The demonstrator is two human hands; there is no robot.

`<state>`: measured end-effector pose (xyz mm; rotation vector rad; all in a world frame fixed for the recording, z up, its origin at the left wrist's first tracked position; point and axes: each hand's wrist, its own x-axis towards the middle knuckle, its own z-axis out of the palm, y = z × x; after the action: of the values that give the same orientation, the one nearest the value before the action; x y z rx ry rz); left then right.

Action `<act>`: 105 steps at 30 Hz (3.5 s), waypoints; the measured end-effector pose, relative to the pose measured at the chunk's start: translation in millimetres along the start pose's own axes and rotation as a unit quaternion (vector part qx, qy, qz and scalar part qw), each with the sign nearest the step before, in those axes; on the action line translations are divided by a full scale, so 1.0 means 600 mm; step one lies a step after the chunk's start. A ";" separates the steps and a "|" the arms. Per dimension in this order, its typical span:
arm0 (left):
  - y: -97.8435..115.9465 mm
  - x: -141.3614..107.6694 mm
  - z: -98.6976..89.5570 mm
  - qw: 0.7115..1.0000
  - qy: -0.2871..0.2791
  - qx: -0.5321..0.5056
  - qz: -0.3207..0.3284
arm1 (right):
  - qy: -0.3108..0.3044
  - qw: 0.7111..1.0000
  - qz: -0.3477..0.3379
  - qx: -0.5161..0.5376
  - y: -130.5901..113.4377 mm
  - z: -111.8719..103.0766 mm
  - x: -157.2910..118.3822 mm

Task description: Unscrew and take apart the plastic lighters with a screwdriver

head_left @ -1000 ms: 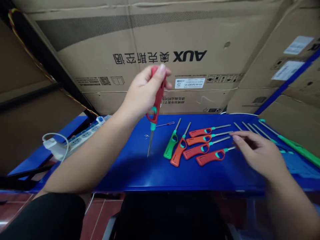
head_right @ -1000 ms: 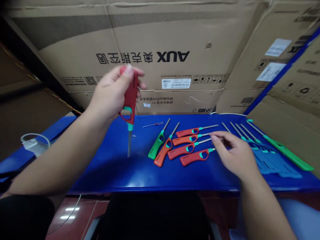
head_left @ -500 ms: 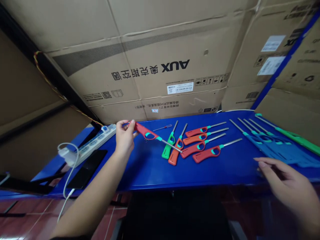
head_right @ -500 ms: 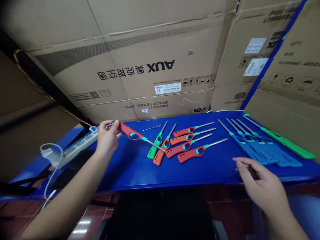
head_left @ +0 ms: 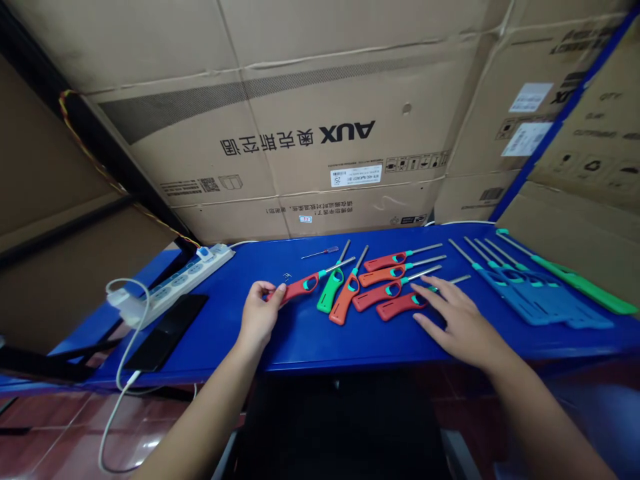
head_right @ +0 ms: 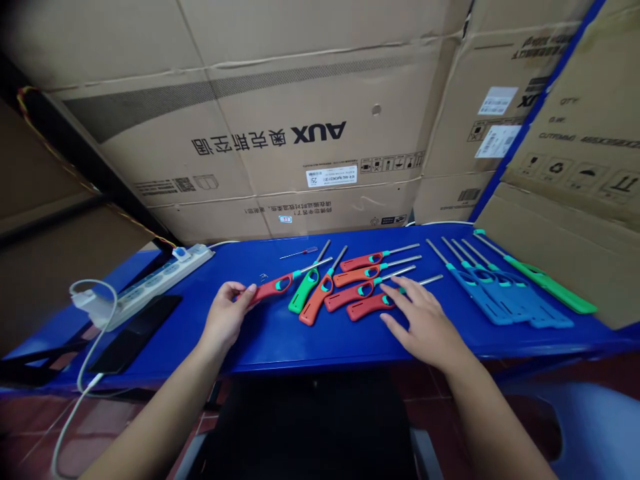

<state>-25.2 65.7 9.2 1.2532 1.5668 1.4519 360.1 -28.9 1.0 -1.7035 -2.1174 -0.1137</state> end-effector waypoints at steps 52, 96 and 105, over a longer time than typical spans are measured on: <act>0.097 0.072 0.253 0.761 -0.402 0.367 0.354 | 0.052 0.994 -0.029 0.096 -0.038 -0.012 0.065; 0.118 0.071 0.354 0.737 -0.427 0.402 0.337 | -0.026 0.968 0.233 -0.087 0.145 -0.073 0.036; 0.109 -0.140 0.320 0.669 -0.514 0.301 0.445 | -0.093 0.846 0.514 -0.108 0.110 -0.075 -0.020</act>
<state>192.9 49.5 28.3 2.8073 0.5391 0.2620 436.9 -37.8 24.9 -2.8295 -1.0412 0.1441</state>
